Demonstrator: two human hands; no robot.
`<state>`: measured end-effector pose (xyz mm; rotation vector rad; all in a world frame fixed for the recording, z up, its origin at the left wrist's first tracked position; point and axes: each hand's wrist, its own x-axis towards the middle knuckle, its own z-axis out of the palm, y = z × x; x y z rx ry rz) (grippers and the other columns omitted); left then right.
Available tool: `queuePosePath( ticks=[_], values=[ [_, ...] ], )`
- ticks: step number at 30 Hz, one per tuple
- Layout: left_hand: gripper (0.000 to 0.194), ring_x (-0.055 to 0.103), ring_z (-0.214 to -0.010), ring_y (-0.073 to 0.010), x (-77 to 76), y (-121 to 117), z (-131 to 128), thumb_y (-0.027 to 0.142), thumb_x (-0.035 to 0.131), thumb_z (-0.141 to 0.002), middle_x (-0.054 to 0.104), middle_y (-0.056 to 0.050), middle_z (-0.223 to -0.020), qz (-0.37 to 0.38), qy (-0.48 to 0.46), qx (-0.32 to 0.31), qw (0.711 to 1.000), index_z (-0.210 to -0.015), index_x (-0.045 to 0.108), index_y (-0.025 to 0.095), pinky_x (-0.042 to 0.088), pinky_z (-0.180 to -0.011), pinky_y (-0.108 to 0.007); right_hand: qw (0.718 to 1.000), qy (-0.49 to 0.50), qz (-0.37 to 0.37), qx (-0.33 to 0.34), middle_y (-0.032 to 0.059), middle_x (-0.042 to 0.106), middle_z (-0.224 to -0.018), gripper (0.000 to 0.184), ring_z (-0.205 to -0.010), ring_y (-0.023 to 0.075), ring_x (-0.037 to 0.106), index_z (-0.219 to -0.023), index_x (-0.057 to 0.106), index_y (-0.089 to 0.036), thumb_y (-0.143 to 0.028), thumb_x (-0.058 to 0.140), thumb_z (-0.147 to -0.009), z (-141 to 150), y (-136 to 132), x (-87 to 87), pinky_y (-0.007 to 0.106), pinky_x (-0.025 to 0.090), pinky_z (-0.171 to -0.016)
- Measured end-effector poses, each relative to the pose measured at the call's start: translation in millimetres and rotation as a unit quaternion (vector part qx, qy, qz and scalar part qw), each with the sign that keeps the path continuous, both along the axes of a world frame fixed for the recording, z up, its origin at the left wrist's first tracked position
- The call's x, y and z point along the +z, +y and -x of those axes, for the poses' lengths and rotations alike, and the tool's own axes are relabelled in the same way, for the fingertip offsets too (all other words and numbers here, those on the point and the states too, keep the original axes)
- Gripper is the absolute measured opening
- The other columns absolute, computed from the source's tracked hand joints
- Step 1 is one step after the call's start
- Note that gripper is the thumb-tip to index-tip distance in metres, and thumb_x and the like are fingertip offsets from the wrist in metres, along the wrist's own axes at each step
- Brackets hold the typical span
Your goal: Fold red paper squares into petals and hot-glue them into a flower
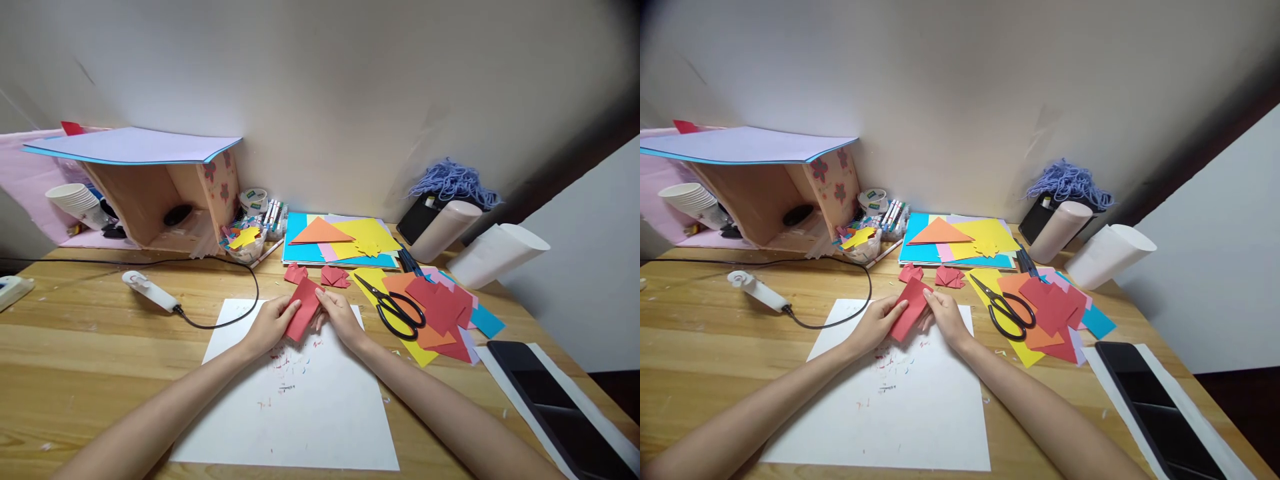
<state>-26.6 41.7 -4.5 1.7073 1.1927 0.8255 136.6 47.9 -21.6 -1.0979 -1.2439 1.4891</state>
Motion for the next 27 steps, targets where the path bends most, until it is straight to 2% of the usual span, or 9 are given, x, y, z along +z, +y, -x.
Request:
queuePosePath(
  ticks=[10,13,16,19,24,27],
  values=[
    [0.037,0.048,-0.06,-0.0138,8.7,-3.9,-0.8,0.043,0.039,-0.083,0.06,-0.003,-0.069,0.05,-0.046,-0.069,0.995,-0.073,0.059,0.014,0.036,-0.058,-0.024,1.0,-0.007,-0.009,-0.004,-0.0004,0.053,-0.047,0.046,-0.037,0.0126,0.051,-0.062,0.048,-0.017,-0.057,0.036,-0.082,-1.0,0.4,-6.7,0.024,0.041,-0.037],
    [0.037,0.049,-0.06,-0.0134,7.4,-4.0,0.0,0.043,0.04,-0.083,0.059,-0.003,-0.067,0.042,-0.059,-0.043,0.996,-0.069,0.059,0.014,0.036,-0.057,-0.023,1.0,-0.002,-0.002,0.022,-0.0003,0.055,-0.053,0.044,-0.041,0.0119,0.052,-0.066,0.05,-0.017,-0.056,0.038,-0.082,-1.1,-1.4,-0.8,0.024,0.041,-0.04],
    [0.037,0.049,-0.059,-0.0128,5.6,-3.4,0.4,0.044,0.042,-0.083,0.059,-0.002,-0.066,0.043,-0.086,0.0,0.995,-0.069,0.057,0.013,0.037,-0.055,-0.022,0.996,-0.022,-0.012,0.085,0.0005,0.058,-0.062,0.038,-0.05,0.0107,0.054,-0.07,0.054,-0.015,-0.052,0.049,-0.078,-0.7,-3.7,6.6,0.022,0.042,-0.048],
    [0.038,0.051,-0.059,-0.0129,4.5,-2.4,0.1,0.045,0.042,-0.082,0.061,-0.002,-0.067,0.067,-0.114,0.001,0.991,-0.071,0.058,0.012,0.038,-0.055,-0.022,0.992,-0.041,-0.023,0.121,0.0006,0.057,-0.061,0.036,-0.053,0.0103,0.053,-0.069,0.057,-0.014,-0.048,0.053,-0.077,-0.2,-5.1,9.8,0.021,0.042,-0.052],
    [0.036,0.049,-0.058,-0.0114,-0.1,0.2,1.3,0.044,0.046,-0.081,0.058,-0.001,-0.065,0.069,-0.134,0.002,0.989,-0.069,0.058,0.011,0.037,-0.054,-0.021,0.995,-0.053,-0.032,0.074,-0.0005,0.053,-0.056,0.039,-0.051,0.0103,0.05,-0.063,0.055,-0.014,-0.048,0.048,-0.08,0.5,-5.1,5.5,0.022,0.04,-0.051],
    [0.036,0.044,-0.05,-0.0093,-3.9,1.1,2.8,0.045,0.046,-0.08,0.053,0.001,-0.059,0.075,-0.125,0.007,0.989,-0.068,0.055,0.012,0.034,-0.048,-0.02,0.995,-0.07,-0.048,0.044,-0.0017,0.049,-0.057,0.039,-0.052,0.0099,0.047,-0.06,0.052,-0.015,-0.048,0.047,-0.08,1.2,-5.2,2.7,0.022,0.037,-0.052]
  ],
)
